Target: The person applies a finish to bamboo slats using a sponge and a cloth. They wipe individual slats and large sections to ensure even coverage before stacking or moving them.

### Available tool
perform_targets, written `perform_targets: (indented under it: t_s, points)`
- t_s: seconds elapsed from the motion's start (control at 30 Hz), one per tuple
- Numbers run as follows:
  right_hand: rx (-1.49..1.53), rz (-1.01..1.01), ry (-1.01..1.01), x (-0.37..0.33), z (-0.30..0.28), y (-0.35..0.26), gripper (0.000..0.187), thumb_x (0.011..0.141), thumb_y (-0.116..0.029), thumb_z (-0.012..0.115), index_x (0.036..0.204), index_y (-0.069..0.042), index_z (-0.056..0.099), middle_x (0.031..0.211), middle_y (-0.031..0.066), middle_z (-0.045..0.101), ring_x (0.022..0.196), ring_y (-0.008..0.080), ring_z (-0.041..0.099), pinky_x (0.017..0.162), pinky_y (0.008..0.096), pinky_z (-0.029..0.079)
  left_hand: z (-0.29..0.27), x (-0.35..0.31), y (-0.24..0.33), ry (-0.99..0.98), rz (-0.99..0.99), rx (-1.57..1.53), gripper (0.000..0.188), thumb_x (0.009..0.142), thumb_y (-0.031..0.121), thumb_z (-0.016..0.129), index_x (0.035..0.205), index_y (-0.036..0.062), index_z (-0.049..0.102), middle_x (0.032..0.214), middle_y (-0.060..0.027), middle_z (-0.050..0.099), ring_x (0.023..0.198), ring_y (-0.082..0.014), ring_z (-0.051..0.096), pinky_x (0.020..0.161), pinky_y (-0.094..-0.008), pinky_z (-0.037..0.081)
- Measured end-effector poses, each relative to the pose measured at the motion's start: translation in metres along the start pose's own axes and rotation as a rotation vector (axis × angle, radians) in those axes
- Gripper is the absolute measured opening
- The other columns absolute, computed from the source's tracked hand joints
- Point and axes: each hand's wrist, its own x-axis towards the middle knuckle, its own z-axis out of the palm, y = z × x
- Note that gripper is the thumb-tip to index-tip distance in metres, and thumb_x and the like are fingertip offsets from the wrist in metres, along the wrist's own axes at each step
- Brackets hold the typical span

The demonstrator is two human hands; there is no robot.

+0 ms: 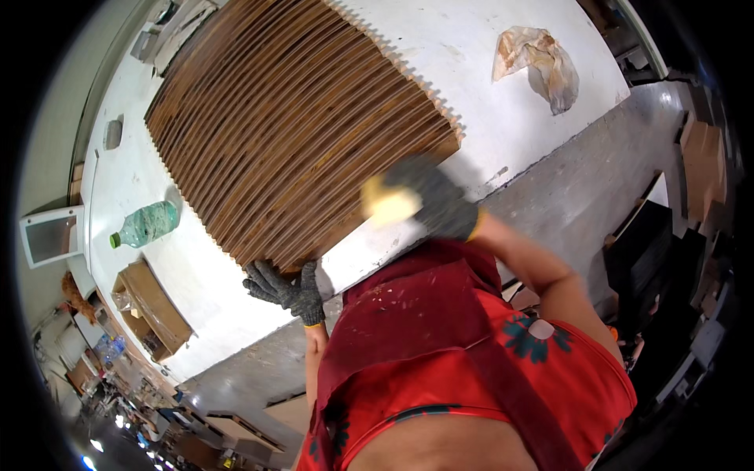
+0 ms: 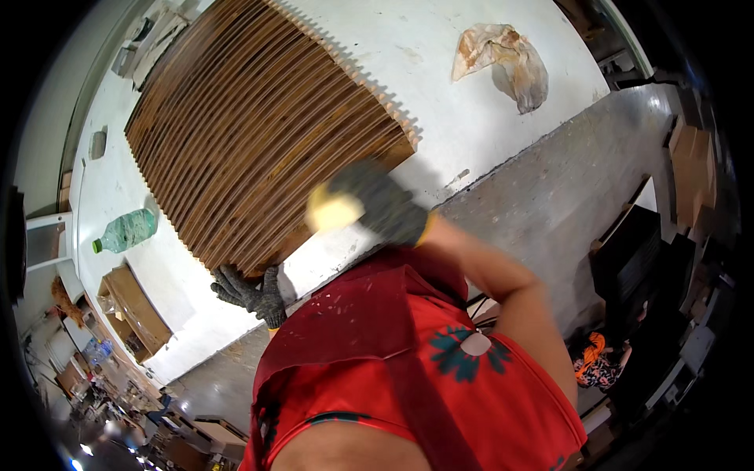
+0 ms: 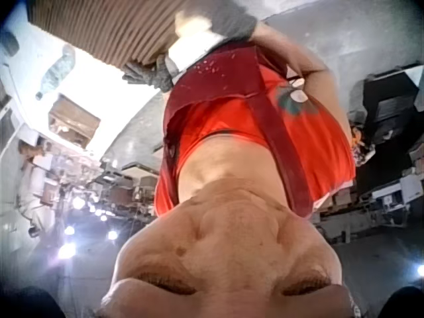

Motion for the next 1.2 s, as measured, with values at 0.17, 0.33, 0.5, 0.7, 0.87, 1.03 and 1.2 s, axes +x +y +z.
perform_targets:
  t_s: [0.17,0.33,0.5,0.7,0.87,1.03,1.2]
  points:
    - [-0.674,0.216,0.308,-0.002,-0.151,0.047,0.038,0.075,-0.003,0.073,0.111,-0.004,0.061,0.1,0.0127,0.064,0.093,0.0316,0.062,0.087,0.039,0.05,0.0,-0.003,-0.005,-0.009,-0.021,0.017,0.103,0.069,0.062,0.076,0.15,0.0113,0.036,0.155,-0.0161,0.033,0.144,-0.0395,0.023,0.118,-0.0585,0.007]
    - [-0.247,0.392,0.422,0.009,-0.123,0.023,0.044,0.073,-0.008,0.083,0.111,-0.004,0.061,0.103,0.012,0.065,0.096,0.0255,0.065,0.086,0.0353,0.052,-0.006,-0.015,-0.015,-0.011,-0.181,-0.045,0.116,0.063,0.04,0.089,0.153,0.0062,0.024,0.158,-0.0195,0.023,0.145,-0.0367,0.022,0.119,-0.0504,0.015]
    - [-0.015,0.203,0.135,0.033,-0.014,-0.025,0.047,0.071,-0.011,0.083,0.111,-0.005,0.06,0.102,0.0111,0.063,0.094,0.0285,0.063,0.083,0.0386,0.051,-0.001,-0.03,-0.022,0.136,-0.552,-0.372,0.127,0.056,0.008,0.094,0.154,0.0028,0.013,0.157,-0.0169,0.022,0.144,-0.0309,0.024,0.119,-0.0425,0.024]
    - [0.122,-0.325,-0.394,0.059,0.166,-0.101,0.047,0.071,-0.017,0.074,0.115,-0.011,0.061,0.112,0.0086,0.06,0.105,0.0275,0.056,0.094,0.0417,0.044,0.022,-0.057,-0.041,0.279,-0.79,-0.863,0.121,0.064,0.017,0.091,0.153,-0.0003,0.011,0.155,-0.018,0.027,0.143,-0.0313,0.028,0.118,-0.0428,0.024]
    - [-0.066,-0.344,-0.502,0.059,0.196,-0.096,0.036,0.075,-0.021,0.066,0.11,-0.013,0.064,0.109,0.0078,0.06,0.106,0.0261,0.054,0.094,0.0409,0.044,0.014,-0.046,-0.027,0.187,-0.677,-0.65,0.12,0.064,0.017,0.091,0.153,-0.0003,0.013,0.154,-0.0185,0.028,0.143,-0.0317,0.027,0.119,-0.0442,0.021]
    - [-0.121,-0.105,-0.198,0.031,0.039,-0.019,0.045,0.071,-0.006,0.076,0.113,-0.007,0.062,0.109,0.0125,0.063,0.102,0.0314,0.06,0.093,0.0429,0.047,0.004,-0.04,-0.023,0.077,-0.631,-0.414,0.121,0.059,0.017,0.094,0.153,0.0011,0.017,0.153,-0.0177,0.03,0.141,-0.0305,0.03,0.112,-0.0421,0.032]
    - [-0.458,0.326,0.17,0.015,-0.119,0.046,0.05,0.077,0.001,0.076,0.123,-0.001,0.055,0.116,0.0099,0.062,0.106,0.0217,0.06,0.095,0.036,0.05,-0.005,-0.038,-0.019,0.114,-0.665,-0.454,0.122,0.054,0.013,0.096,0.151,0.0021,0.023,0.149,-0.0168,0.036,0.136,-0.0286,0.037,0.112,-0.0394,0.033]
